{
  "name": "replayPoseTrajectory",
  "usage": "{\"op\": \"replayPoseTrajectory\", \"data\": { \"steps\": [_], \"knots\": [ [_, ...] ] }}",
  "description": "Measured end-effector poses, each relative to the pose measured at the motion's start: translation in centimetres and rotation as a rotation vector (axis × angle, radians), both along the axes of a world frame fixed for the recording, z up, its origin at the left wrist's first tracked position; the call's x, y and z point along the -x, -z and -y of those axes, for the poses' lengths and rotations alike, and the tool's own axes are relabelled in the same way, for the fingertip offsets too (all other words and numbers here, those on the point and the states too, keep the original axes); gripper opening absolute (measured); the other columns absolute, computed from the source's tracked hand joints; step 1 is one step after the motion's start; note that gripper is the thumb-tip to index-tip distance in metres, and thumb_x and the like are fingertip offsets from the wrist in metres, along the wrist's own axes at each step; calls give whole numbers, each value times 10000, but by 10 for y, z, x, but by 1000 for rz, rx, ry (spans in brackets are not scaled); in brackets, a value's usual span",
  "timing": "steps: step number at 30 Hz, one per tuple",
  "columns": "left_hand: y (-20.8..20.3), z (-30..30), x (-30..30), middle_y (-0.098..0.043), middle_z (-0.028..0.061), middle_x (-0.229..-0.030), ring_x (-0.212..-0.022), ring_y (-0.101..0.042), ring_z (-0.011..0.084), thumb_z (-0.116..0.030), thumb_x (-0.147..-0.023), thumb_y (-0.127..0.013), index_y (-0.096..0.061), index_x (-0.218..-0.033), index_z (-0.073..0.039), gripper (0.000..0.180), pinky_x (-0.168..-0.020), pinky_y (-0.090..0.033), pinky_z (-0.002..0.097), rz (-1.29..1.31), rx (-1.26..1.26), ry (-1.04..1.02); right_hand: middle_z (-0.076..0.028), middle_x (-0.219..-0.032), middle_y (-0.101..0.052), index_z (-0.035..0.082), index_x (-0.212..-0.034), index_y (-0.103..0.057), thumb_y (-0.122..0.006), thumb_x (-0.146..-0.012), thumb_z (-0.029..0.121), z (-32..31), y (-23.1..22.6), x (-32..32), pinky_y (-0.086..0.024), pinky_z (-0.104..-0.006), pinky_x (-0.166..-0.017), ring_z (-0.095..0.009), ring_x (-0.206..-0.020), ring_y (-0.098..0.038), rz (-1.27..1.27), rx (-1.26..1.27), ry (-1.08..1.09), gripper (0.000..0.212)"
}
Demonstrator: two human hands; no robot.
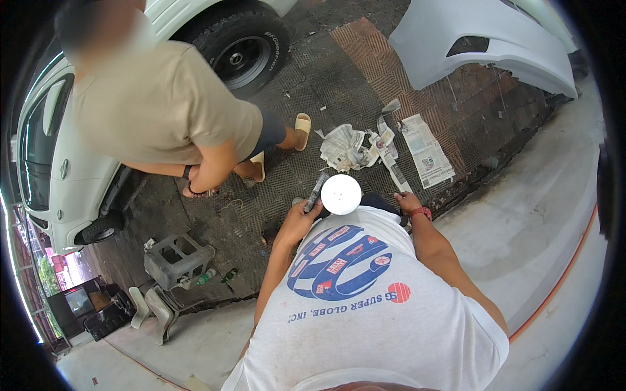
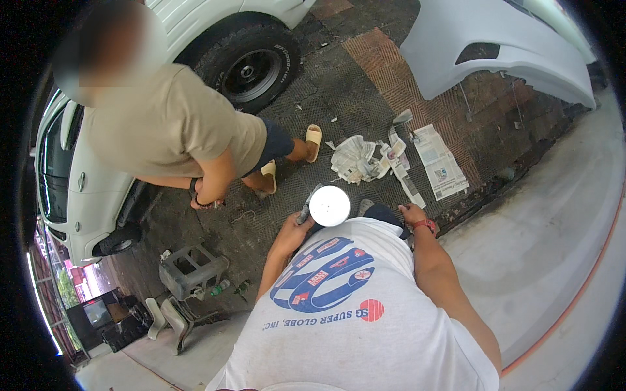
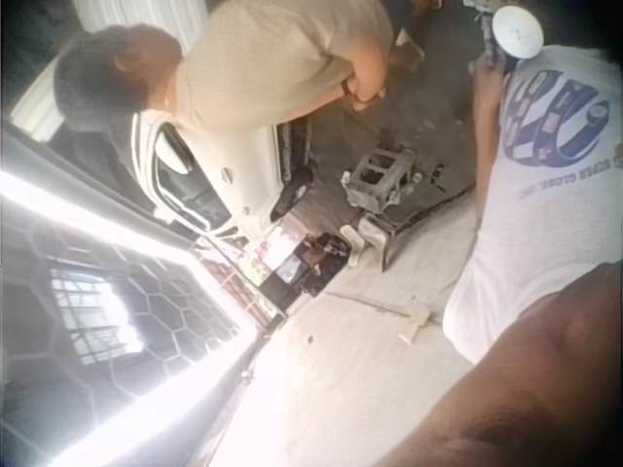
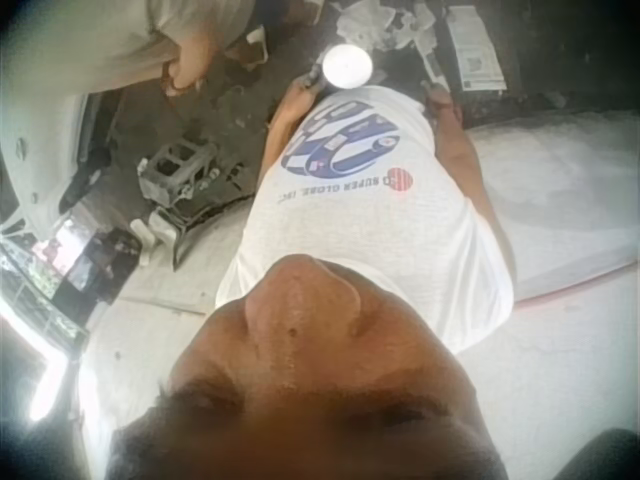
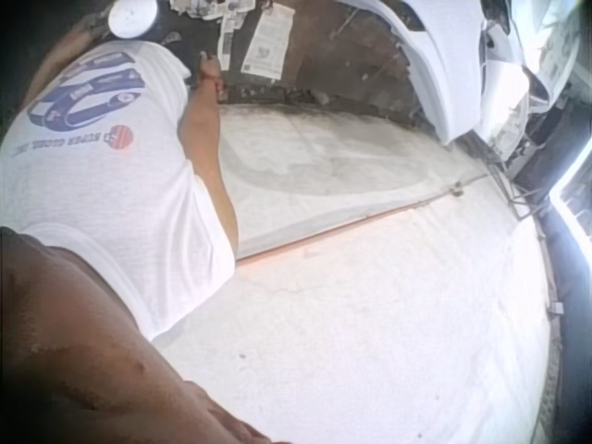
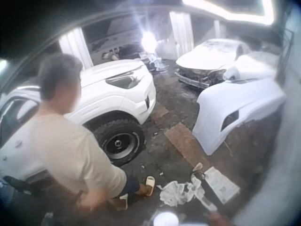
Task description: The person uses a spray gun to apply paint to a car bumper that is masked with newspaper. They adjust the masking tape, then spray multiple sections of the bumper with steady hand movements. The person briefly walks to another vehicle and interacts with two other people before the clip ends.
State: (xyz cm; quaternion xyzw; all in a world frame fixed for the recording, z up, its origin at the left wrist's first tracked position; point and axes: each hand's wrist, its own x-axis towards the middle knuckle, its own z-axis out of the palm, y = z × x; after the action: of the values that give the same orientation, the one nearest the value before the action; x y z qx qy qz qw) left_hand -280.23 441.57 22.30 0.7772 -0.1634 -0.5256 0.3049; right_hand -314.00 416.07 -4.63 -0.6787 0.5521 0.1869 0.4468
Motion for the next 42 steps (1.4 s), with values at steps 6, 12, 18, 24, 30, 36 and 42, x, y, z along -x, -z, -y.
{"op": "replayPoseTrajectory", "data": {
  "steps": [6,12,18,24,30,36,42],
  "knots": [
    [-14,8,5,-767,109,-1027,-934,-681,193,-331,-1073,-648,-724,-1233,26,399,-896,-526,380,40,-20,-69,-304,-1292,-719,-46,-1292,-731,-678,-974,558,-2,2,1,-522,-469,-1084,-423,-1248,-690,0,9,57,685],
    [-23,12,3,-768,131,-1013,-928,-692,210,-355,-1058,-658,-725,-1226,38,432,-893,-529,392,76,-28,11,-311,-1304,-711,-55,-1306,-720,-682,-962,575,0,2,0,-515,-472,-1096,-424,-1263,-680,-17,64,21,719],
    [-29,14,-1,-759,241,-1122,-1056,-726,309,-537,-1054,-637,-707,-1297,51,641,-941,-532,427,65,-14,51,-313,-1307,-708,-60,-1305,-720,-693,-969,561,6,5,-1,-520,-468,-1090,-419,-1262,-682,1,45,3,706],
    [-30,17,0,-768,197,-1064,-1001,-696,236,-474,-1073,-643,-716,-1241,57,562,-900,-527,399,79,25,26,-309,-1291,-718,-57,-1312,-716,-691,-978,546,10,5,-5,-525,-470,-1079,-419,-1247,-691,8,75,7,690],
    [-28,20,2,-770,161,-1028,-962,-686,208,-457,-1077,-647,-716,-1224,53,535,-880,-525,376,6,23,-4,-311,-1299,-713,-42,-1330,-708,-690,-966,571,8,9,-7,-517,-467,-1089,-429,-1244,-690,-20,42,-8,714],
    [-33,21,5,-757,134,-983,-913,-658,180,-440,-1085,-641,-714,-1204,49,509,-846,-517,366,-8,50,-23,-302,-1319,-709,-51,-1336,-702,-690,-966,576,-1,20,-4,-514,-463,-1100,-423,-1264,-680,1,41,-2,728],
    [-28,16,4,-752,136,-996,-931,-646,181,-438,-1082,-647,-713,-1202,46,503,-859,-509,370,57,111,35,-300,-1341,-700,-64,-1336,-700,-685,-988,566,-6,21,-5,-503,-465,-1118,-417,-1293,-665,12,43,60,720]
  ]
}}
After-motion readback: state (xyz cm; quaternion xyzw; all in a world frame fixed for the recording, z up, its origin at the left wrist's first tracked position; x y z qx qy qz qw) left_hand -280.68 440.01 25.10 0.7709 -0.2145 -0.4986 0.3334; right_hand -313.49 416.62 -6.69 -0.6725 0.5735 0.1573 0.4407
